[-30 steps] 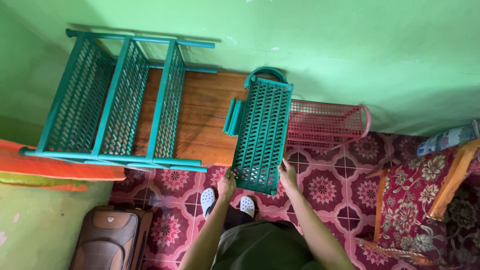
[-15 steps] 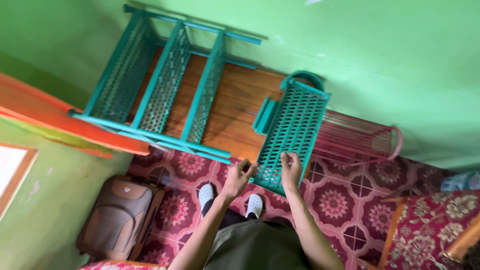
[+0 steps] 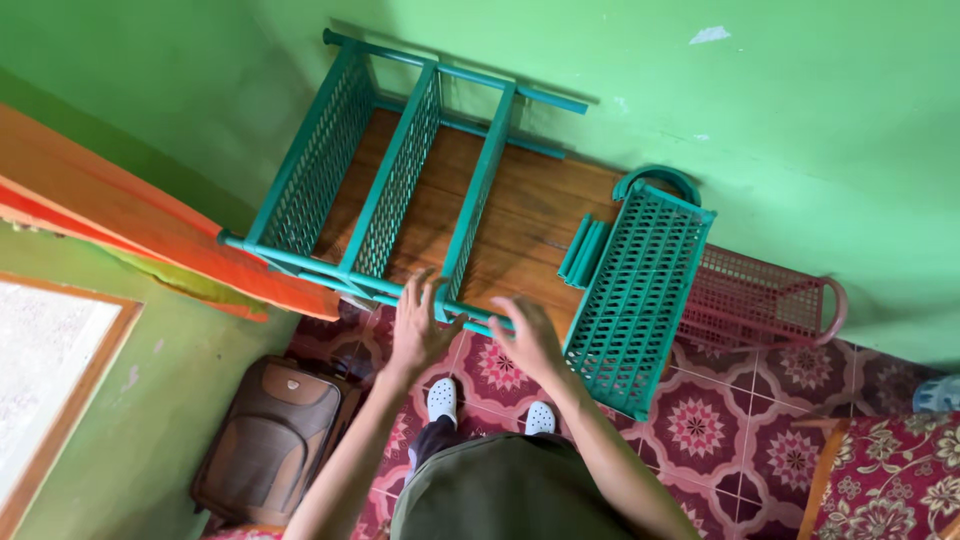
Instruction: The person disassembles a green plastic shelving unit on a wooden table. They remove side panels and horizontal bars one by one, placing them on the table. The task continues with further removal of components until the frame is mostly dismantled.
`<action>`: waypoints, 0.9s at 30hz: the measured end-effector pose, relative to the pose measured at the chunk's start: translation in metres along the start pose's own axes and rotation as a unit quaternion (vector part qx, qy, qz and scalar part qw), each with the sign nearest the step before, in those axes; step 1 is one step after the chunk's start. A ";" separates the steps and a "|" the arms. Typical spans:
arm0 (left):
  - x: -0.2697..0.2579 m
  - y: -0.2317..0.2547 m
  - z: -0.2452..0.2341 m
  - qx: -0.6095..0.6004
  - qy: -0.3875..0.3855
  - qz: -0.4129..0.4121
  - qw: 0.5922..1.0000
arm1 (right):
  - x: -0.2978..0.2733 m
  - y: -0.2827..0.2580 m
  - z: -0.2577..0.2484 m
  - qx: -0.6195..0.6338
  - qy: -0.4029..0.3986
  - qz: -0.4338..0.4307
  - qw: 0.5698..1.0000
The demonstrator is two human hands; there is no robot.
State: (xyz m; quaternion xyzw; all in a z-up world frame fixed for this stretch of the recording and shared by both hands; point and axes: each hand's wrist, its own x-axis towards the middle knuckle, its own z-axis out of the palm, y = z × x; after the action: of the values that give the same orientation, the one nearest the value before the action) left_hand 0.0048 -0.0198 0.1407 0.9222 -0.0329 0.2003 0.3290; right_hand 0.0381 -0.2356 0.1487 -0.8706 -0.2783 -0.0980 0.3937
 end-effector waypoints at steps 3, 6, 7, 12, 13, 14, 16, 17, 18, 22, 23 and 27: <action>0.018 -0.049 -0.007 0.106 -0.084 0.082 0.987 | 0.006 -0.012 0.024 -0.030 -0.116 -0.008 0.993; 0.028 -0.084 -0.007 0.135 -0.285 0.018 0.949 | 0.009 -0.015 0.061 -0.121 -0.149 -0.041 0.981; 0.032 -0.092 -0.006 0.123 -0.316 0.014 0.941 | 0.013 -0.014 0.075 -0.159 -0.171 -0.027 0.972; 0.035 -0.106 0.009 0.164 -0.362 0.101 0.912 | 0.022 -0.003 0.129 -0.211 -0.190 0.106 0.953; 0.032 -0.108 0.008 0.175 -0.365 0.106 0.908 | 0.023 0.001 0.136 -0.200 -0.207 0.145 0.947; 0.030 -0.109 0.008 0.186 -0.368 0.111 0.904 | 0.025 0.004 0.143 -0.188 -0.224 0.184 0.938; 0.030 -0.113 0.005 0.180 -0.345 0.124 0.913 | 0.028 0.013 0.148 -0.186 -0.155 0.132 0.961; 0.028 -0.113 0.003 0.161 -0.324 0.132 0.923 | 0.026 0.016 0.147 -0.183 -0.122 0.109 0.969; 0.028 -0.112 0.003 0.143 -0.302 0.139 0.932 | 0.027 0.020 0.145 -0.190 -0.129 0.110 0.967; 0.033 -0.109 -0.003 0.142 -0.284 0.150 0.936 | 0.036 0.013 0.144 -0.203 -0.189 0.163 0.947; 0.032 -0.106 -0.003 0.138 -0.289 0.145 0.936 | 0.037 0.009 0.141 -0.208 -0.215 0.186 0.936; 0.030 -0.105 -0.005 0.122 -0.266 0.148 0.945 | 0.062 0.007 0.122 -0.153 -0.350 0.242 0.892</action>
State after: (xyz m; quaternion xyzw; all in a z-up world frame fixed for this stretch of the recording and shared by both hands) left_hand 0.0506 0.0673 0.0941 0.9599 -0.2305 -0.0035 0.1597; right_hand 0.0869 -0.1237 0.0864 -0.9384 -0.1601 0.2703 0.1439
